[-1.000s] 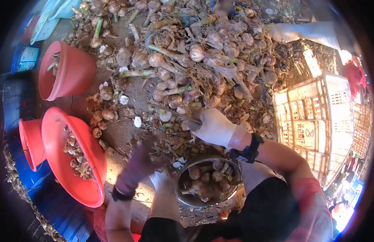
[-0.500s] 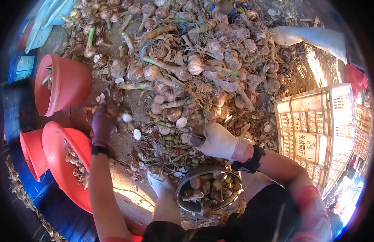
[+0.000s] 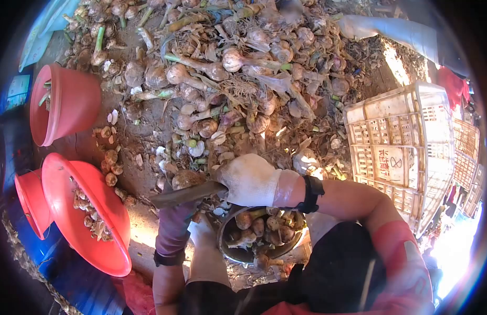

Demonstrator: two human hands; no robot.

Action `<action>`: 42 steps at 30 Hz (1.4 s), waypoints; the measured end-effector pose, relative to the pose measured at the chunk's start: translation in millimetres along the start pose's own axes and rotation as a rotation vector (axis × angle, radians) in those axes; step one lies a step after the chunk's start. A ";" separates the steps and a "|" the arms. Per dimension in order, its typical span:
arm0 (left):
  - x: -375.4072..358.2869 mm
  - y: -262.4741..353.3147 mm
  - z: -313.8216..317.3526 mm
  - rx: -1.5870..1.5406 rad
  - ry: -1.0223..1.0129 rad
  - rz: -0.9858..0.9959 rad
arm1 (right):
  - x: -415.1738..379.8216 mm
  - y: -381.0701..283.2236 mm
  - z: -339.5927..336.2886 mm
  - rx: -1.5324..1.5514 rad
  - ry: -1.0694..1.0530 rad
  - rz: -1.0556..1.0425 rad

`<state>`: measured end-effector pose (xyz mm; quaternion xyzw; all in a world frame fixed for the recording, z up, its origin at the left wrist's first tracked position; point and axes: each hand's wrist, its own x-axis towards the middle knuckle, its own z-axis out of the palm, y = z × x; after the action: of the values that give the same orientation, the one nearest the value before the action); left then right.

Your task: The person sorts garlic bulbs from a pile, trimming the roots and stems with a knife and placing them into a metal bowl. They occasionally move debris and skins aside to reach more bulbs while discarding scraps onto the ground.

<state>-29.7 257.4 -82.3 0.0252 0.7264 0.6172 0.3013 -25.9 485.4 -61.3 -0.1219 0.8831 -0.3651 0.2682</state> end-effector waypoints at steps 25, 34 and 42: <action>-51.0 22.7 3.4 -0.137 -0.126 -0.021 | 9.8 70.1 32.3 -0.036 0.177 -0.023; -14.1 35.3 1.2 -0.697 0.135 -0.056 | -8.6 6.1 -0.3 0.199 0.259 0.126; -19.3 -5.7 -14.5 -1.050 0.260 -0.140 | -17.5 -9.4 18.6 0.159 0.103 0.025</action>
<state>-18.9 235.3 -78.7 -0.2537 0.3515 0.8735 0.2216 -0.8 475.3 -58.9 -0.0703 0.8655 -0.4364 0.2356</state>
